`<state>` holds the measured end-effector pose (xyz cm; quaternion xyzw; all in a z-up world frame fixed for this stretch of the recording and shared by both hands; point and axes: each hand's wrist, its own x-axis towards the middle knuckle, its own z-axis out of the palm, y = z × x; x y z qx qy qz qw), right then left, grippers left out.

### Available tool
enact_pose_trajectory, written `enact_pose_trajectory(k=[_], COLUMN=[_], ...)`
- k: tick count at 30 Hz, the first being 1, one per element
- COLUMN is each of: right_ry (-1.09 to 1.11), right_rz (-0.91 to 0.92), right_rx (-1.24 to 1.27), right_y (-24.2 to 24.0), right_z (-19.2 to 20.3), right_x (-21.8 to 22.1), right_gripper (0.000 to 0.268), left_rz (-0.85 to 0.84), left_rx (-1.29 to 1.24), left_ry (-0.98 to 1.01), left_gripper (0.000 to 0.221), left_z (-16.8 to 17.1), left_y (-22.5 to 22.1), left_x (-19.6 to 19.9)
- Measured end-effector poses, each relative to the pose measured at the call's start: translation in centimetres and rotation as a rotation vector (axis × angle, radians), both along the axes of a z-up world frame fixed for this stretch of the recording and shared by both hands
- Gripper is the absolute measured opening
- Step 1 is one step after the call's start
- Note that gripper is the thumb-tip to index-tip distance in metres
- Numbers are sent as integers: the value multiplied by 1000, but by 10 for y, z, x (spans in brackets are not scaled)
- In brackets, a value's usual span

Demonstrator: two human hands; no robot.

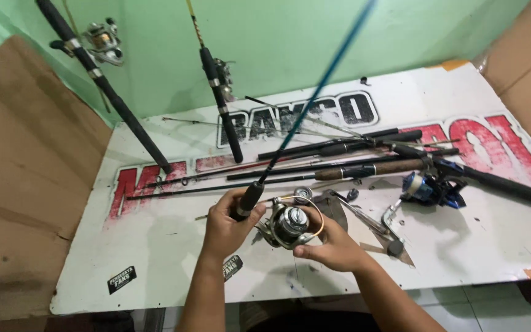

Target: The person disassembles and inspects parts of a spinning fishing reel on a workspace with multiple fishing rods.

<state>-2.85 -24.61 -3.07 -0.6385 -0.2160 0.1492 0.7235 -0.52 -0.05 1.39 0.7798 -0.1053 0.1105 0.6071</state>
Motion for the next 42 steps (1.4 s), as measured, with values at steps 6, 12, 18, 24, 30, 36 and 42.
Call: enact_pose_trajectory(k=[6, 12, 18, 24, 30, 36, 42], right_ry=[193, 310, 244, 283, 233, 330, 222], right_rz=[-83, -218, -231, -292, -351, -320, -280], right_rx=[104, 124, 188, 187, 204, 367, 278], right_y=[-8, 4, 10, 15, 16, 20, 9], right_z=[-29, -40, -66, -69, -71, -58, -80], right_x=[-3, 1, 10, 19, 28, 48, 44], right_gripper=[94, 67, 52, 45, 39, 42, 52], left_rz=[-18, 100, 158, 152, 159, -26, 35], left_rx=[143, 411, 630, 574, 325, 148, 271], left_ry=[225, 159, -105, -190, -165, -227, -325], left_gripper=[39, 45, 47, 41, 34, 78, 79], left_z=[1, -11, -34, -65, -83, -91, -111], left_y=[-9, -25, -23, -31, -33, -43, -45], left_x=[1, 11, 9, -3, -6, -28, -27])
